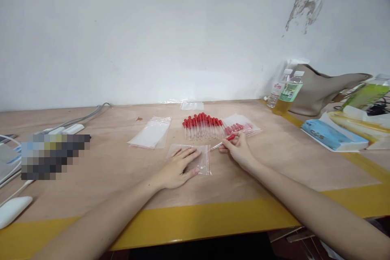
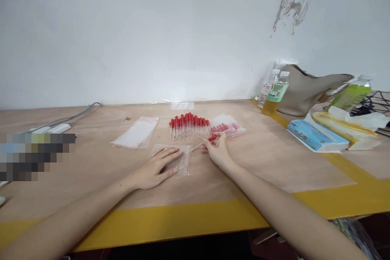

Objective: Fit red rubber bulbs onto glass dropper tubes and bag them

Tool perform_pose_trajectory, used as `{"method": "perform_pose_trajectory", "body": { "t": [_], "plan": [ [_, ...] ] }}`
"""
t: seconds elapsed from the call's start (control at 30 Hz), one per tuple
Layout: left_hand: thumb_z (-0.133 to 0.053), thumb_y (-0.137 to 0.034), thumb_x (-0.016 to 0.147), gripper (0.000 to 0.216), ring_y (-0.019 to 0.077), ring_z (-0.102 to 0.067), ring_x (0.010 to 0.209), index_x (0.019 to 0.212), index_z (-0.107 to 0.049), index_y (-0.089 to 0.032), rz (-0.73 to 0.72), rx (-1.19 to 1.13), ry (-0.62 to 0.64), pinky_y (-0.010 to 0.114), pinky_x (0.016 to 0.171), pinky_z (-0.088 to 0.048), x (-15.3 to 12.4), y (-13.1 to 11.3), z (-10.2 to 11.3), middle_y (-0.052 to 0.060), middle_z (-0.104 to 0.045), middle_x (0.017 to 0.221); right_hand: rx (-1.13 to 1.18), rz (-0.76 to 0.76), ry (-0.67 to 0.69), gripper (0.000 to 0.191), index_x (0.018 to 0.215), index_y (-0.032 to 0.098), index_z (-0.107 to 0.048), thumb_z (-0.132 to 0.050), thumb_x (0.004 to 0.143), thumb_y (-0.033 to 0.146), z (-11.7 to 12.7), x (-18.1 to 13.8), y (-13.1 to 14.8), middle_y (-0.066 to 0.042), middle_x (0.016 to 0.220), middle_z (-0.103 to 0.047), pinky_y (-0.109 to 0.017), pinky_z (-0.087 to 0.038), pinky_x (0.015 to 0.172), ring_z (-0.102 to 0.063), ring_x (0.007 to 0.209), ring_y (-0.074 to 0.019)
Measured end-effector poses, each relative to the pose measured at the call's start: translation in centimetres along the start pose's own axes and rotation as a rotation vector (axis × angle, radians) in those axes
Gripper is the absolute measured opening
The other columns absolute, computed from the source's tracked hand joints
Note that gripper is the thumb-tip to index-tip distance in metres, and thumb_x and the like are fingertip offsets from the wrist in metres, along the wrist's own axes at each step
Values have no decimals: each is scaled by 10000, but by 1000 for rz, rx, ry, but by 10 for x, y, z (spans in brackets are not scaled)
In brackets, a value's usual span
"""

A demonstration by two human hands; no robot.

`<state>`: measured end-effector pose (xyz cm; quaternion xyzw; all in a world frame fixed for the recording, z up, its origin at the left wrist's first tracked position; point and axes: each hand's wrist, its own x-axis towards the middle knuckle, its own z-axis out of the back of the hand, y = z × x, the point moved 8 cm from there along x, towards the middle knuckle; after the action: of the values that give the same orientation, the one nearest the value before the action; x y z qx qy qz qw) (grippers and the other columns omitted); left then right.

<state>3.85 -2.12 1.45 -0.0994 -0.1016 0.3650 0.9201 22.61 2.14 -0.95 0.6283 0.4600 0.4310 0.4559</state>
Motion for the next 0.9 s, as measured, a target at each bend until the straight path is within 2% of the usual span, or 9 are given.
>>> {"method": "perform_pose_trajectory", "body": {
  "t": [0.13,0.23,0.43,0.57,0.63,0.73,0.9],
  "plan": [
    [-302,-474,859,532,211,-240,1260,1332,-223,-243,13,-14,-42,415,1043,-157,2,-2,0,42,-304,1367,69,-86,171,408,848,240,-284,-625,652,347,-19,-12,-2,65,678,-542,-314,-524,619,-619,593,-122],
    [-298,-465,864,540,212,-244,1258,1343,-186,-243,27,-19,-59,419,1040,-161,3,-2,0,40,-300,1369,4,-106,338,344,825,227,-329,-603,679,375,-32,-21,1,55,697,-556,-285,-500,592,-604,577,-106],
    [-263,-456,877,524,195,-228,1265,1349,-163,-251,32,-45,-59,404,1046,-152,2,-1,2,22,-274,1382,-193,45,518,262,738,197,-440,-648,640,323,-43,-29,19,49,648,-521,-205,-418,525,-523,554,-78],
    [-237,-457,883,516,186,-218,1269,1349,-162,-250,37,-66,-51,401,1049,-144,2,-1,1,20,-245,1393,-96,21,666,244,774,204,-432,-620,671,322,-57,-37,20,19,825,-550,-242,-445,567,-545,588,-81],
    [-231,-458,883,516,189,-216,1269,1347,-178,-238,49,-75,-53,400,1049,-143,2,0,0,31,-243,1394,-75,-27,731,225,806,209,-422,-585,706,327,-64,-41,16,17,823,-567,-279,-459,627,-570,627,-97],
    [-229,-457,884,514,197,-210,1271,1344,-195,-229,60,-93,-52,399,1051,-138,2,1,1,39,-259,1387,-81,-70,756,187,808,206,-426,-562,730,307,-66,-42,13,42,711,-573,-275,-445,702,-577,691,-96],
    [-266,-462,875,518,181,-294,1235,1340,-205,-242,88,-176,-41,349,1019,-247,-1,12,12,41,-308,1364,-90,-147,638,214,726,176,-467,-646,645,261,-49,-24,5,55,605,-572,-222,-433,615,-543,566,-69]
  ]
}}
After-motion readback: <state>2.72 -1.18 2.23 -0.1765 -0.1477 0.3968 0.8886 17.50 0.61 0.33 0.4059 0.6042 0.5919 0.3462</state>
